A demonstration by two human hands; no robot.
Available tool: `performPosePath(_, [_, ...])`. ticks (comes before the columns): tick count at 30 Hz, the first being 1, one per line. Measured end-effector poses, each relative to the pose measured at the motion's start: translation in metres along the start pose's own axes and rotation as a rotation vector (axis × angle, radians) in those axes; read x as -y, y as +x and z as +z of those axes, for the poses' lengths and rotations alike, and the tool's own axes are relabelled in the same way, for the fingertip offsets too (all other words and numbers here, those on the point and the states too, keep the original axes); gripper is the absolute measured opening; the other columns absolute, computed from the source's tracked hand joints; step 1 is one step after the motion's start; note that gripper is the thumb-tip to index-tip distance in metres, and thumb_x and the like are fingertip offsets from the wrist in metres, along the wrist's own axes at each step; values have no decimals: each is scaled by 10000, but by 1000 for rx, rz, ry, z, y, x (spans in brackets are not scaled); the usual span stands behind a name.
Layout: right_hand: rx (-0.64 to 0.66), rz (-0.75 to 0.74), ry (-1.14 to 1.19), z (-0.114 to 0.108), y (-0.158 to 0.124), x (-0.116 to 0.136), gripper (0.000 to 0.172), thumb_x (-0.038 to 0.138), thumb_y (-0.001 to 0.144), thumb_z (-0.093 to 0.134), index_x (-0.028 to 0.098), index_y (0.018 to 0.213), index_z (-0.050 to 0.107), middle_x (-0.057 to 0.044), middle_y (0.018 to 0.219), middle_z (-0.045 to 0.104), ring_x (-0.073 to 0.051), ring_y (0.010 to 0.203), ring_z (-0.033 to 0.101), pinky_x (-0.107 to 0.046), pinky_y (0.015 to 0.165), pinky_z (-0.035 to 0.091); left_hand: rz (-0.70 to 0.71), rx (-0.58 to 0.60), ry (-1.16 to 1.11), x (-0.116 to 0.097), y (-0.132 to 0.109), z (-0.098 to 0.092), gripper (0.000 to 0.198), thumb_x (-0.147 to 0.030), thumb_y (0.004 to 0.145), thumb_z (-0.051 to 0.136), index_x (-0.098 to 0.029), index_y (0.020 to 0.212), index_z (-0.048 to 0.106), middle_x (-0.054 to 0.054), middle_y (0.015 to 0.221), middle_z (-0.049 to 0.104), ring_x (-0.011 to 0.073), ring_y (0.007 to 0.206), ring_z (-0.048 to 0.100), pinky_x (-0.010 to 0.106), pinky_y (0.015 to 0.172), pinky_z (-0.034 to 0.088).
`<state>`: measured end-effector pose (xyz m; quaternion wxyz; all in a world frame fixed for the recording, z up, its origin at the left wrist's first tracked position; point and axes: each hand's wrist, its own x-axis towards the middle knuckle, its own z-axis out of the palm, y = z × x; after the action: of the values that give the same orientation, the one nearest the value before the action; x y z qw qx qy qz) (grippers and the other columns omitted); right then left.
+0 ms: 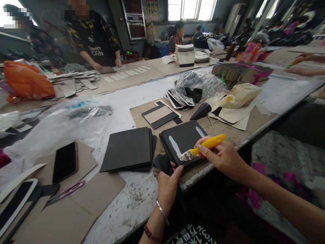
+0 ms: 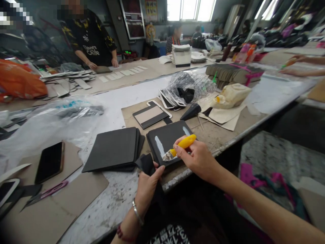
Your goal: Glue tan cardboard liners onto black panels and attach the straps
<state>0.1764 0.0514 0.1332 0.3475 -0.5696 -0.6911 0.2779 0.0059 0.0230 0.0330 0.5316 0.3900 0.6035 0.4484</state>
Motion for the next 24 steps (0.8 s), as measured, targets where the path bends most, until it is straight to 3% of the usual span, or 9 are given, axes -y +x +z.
performPosePath(4, [-75, 97, 93, -11, -6, -14, 298, 474, 830, 544, 187, 837, 622, -65, 828, 672, -188, 631, 667, -278, 562, 576, -10, -5, 21, 1, 0, -1, 310, -409, 674, 706, -173, 789, 541, -44, 615, 523, 111, 544, 477, 245, 587, 394])
performPosePath(8, [-211, 143, 36, -32, -10, -38, 299, 488, 816, 561, 196, 833, 621, -74, 870, 673, -197, 633, 676, -292, 582, 587, -10, -8, 33, 1, -1, -1, 325, -432, 681, 702, -174, 787, 537, -54, 589, 509, 109, 538, 469, 241, 575, 385])
performPosePath(13, [-337, 232, -25, -62, -19, -65, 310, 495, 799, 578, 196, 869, 623, -79, 775, 699, -236, 658, 686, -344, 645, 588, 3, -8, 46, -1, -2, -1, 348, -462, 676, 705, -169, 767, 540, -53, 573, 509, 109, 524, 464, 238, 554, 379])
performPosePath(18, [-364, 239, -73, -74, -19, -73, 329, 493, 820, 540, 182, 893, 617, -79, 783, 696, -233, 694, 689, -342, 692, 572, 29, -6, 81, -3, -2, 0, 355, -474, 673, 701, -171, 757, 537, -53, 561, 520, 112, 520, 476, 235, 545, 381])
performPosePath(24, [-337, 217, -46, -75, -18, -73, 312, 494, 786, 564, 191, 837, 619, -87, 846, 686, -227, 664, 673, -324, 618, 558, 23, -35, 110, -3, -1, 0, 384, -497, 641, 703, -167, 760, 548, -40, 562, 532, 135, 525, 495, 270, 576, 414])
